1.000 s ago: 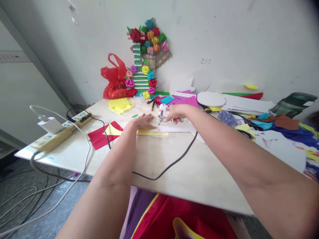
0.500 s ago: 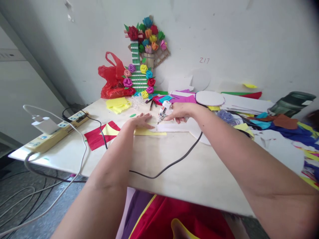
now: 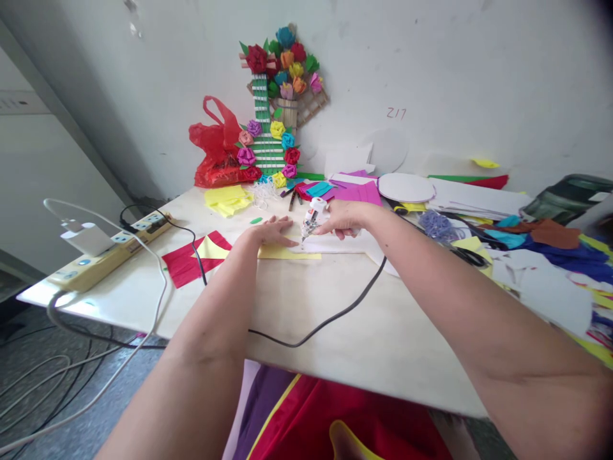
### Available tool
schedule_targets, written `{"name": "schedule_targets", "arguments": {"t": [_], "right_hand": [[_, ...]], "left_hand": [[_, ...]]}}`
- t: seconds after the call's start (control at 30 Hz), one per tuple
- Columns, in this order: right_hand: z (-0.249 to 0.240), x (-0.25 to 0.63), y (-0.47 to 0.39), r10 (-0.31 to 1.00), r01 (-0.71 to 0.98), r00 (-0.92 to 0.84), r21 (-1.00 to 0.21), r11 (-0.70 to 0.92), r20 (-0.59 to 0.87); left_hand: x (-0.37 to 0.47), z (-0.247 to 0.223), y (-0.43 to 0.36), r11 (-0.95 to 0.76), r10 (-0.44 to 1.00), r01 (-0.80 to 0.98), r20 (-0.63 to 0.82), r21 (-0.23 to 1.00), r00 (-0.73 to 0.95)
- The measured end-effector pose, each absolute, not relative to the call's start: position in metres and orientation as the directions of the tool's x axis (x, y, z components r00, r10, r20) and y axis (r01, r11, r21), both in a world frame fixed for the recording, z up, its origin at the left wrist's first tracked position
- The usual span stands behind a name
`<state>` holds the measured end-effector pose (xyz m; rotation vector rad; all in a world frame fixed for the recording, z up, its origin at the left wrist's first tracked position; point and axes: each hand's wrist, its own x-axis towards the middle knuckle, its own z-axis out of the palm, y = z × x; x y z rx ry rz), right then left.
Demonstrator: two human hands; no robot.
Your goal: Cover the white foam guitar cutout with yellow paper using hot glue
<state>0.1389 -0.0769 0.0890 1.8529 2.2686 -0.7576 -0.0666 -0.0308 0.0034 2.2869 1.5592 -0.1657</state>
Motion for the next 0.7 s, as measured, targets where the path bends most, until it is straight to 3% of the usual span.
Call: {"name": "schedule_targets", "arguments": {"t": [0.7], "right_hand": [[0.0868, 0.1367, -0.0763, 0.883, 0.944, -0.262, -0.293, 0.151, -0.39]], "left_hand": [[-0.0657, 0.0064, -0.0357, -0.323, 0.879, 0.922, -0.293, 0.215, 0.376]]}}
